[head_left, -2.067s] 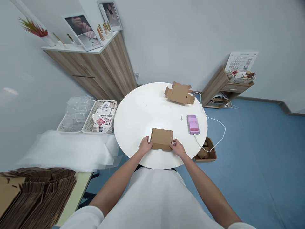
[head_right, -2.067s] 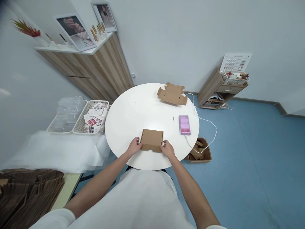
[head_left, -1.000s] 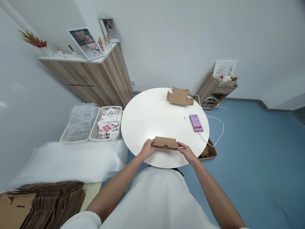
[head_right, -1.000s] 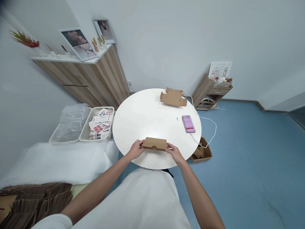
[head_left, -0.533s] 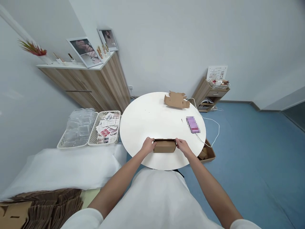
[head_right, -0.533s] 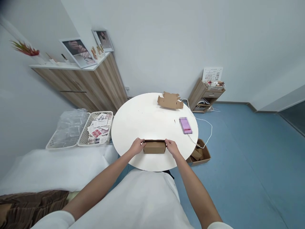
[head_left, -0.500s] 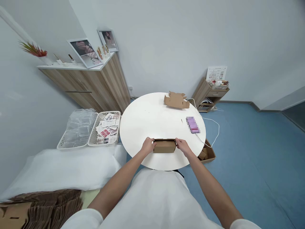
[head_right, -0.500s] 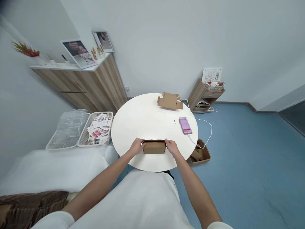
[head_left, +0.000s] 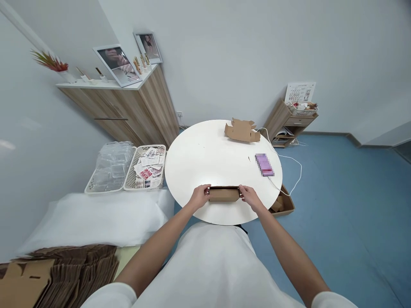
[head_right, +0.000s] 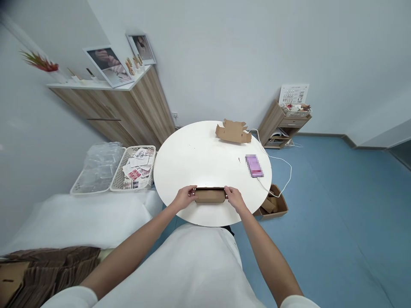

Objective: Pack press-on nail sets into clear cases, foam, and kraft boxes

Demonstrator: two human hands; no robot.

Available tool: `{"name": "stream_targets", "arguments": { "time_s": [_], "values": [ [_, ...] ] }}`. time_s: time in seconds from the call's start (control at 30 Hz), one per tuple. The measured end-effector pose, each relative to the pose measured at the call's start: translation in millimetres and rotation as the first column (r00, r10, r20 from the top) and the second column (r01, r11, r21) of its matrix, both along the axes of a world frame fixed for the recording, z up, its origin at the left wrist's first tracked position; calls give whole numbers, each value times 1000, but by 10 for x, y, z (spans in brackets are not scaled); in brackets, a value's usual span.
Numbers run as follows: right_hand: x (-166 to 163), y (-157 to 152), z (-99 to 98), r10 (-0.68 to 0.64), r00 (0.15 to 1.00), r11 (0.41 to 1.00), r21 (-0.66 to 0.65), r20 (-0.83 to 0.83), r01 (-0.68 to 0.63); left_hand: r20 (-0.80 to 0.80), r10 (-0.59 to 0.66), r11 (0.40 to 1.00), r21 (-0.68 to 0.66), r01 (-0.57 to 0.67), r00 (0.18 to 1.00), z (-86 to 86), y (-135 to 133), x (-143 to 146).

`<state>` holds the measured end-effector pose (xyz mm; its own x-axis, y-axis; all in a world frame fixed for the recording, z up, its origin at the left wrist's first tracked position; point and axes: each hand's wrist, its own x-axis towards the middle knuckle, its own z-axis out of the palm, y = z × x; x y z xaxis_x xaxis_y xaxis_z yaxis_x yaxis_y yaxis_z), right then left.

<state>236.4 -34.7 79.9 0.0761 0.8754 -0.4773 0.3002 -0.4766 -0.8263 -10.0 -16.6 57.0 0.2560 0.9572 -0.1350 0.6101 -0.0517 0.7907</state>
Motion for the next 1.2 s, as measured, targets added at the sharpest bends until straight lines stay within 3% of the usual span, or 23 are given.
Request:
{"name": "stream_targets", "arguments": {
  "time_s": [0.2,0.43,0.7,0.9,1.03,1.2],
  "values": [
    [-21,-3,38,10,1000,999,35,-16,-10,27,-3,1000,8,3,1000,-46,-9,-44],
    [15,-40,73,45,996,998,-42,-74,-48,100,6,999,-36,-2,995,-92,-1,-77],
    [14,1,90,74,997,997,15,30,-74,145,24,997,-71,-14,989,-59,15,-43],
    [93,-52,33,68,995,995,-66,-76,-73,228,37,993,-118,-10,973,-67,5,-65],
    [134,-100,15,40,988,991,-123,-147,-58,277,83,968,-252,-11,957,-16,2,-120],
    [136,-67,4,10,985,974,-222,-172,-49,267,231,839,-541,-53,936,80,53,-146]
  ]
}}
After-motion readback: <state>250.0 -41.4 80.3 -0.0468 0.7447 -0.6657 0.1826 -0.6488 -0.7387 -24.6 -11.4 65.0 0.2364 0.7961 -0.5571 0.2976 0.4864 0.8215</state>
